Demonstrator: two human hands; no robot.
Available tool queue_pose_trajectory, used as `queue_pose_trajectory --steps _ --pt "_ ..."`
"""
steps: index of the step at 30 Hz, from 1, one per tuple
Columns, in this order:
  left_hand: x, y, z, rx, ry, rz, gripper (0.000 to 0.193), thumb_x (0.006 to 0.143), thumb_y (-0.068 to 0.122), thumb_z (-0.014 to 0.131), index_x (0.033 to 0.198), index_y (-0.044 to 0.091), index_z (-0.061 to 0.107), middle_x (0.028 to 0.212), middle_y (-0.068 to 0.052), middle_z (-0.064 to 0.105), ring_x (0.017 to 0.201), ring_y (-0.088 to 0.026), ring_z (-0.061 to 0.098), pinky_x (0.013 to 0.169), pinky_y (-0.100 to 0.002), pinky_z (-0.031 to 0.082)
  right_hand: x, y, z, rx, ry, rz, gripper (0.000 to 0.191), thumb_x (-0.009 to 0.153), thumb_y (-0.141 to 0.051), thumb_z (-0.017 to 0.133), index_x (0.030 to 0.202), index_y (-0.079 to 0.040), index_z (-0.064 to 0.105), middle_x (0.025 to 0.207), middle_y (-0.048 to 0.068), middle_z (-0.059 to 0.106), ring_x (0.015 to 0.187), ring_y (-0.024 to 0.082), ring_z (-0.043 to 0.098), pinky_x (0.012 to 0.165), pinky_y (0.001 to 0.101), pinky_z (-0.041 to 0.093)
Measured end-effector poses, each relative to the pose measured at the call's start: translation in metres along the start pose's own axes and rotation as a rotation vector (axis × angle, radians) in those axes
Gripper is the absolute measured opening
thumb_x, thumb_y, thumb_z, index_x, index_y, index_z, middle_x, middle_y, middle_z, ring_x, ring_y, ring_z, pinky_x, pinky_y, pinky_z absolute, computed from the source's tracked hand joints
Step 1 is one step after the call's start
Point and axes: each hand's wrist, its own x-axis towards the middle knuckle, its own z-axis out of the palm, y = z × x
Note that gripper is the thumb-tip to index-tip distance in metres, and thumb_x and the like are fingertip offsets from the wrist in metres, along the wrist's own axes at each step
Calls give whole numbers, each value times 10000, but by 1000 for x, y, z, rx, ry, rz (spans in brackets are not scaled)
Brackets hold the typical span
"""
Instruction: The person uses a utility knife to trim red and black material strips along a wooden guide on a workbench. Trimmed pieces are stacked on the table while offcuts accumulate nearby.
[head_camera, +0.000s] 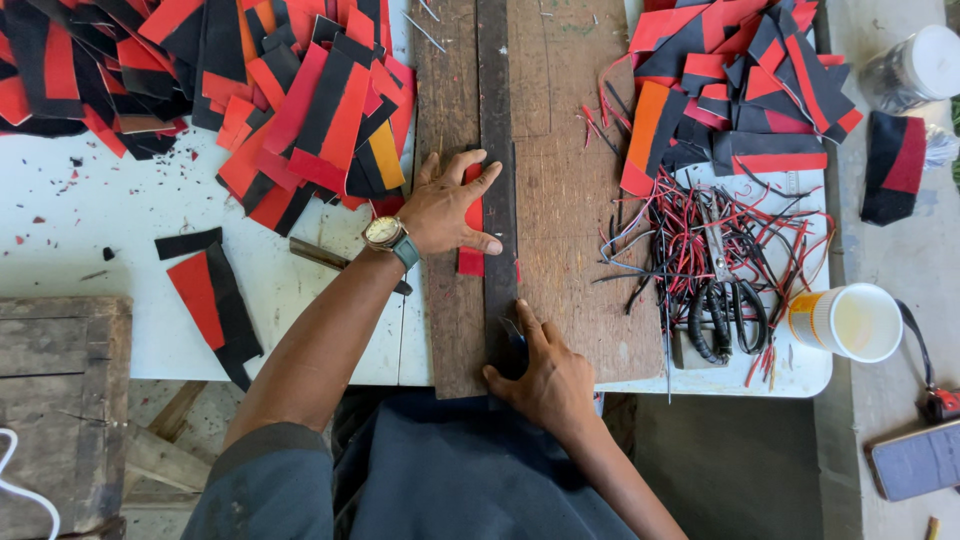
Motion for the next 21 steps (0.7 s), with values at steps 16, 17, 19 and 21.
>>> queue_pose_trajectory --steps 16,17,19,21 --pt "4 -5 5 7 -66 -34 1250 657 807 740 1616 174 248 1662 -136 181 1515 -322 285 1247 -612 6 5 20 10 137 41 -59 983 712 -519 824 1518 -123 427 1075 178 688 895 389 726 729 474 579" --pt "5 -4 4 19 -87 -50 1248 654 801 759 1609 178 253 1655 -136 184 1517 -325 277 1244 -615 14 11 31 6 268 71 -90 908 736 -507 824 1458 -89 465 1009 191 713 898 375 740 743 458 580" --pt "8 -1 0 60 -117 -89 1241 647 751 801 1604 176 258 1649 -134 193 1508 -333 294 1227 -630 41 26 52 -4 362 198 -129 688 859 -462 749 1348 -39 512 914 217 715 863 373 735 717 449 569" --pt "13 7 -1 113 -146 -128 1234 641 663 846 1606 165 259 1650 -132 205 1484 -343 343 1198 -655 79 50 71 -15 439 145 41 464 975 -397 585 1258 -42 490 832 232 666 734 393 702 629 482 549"
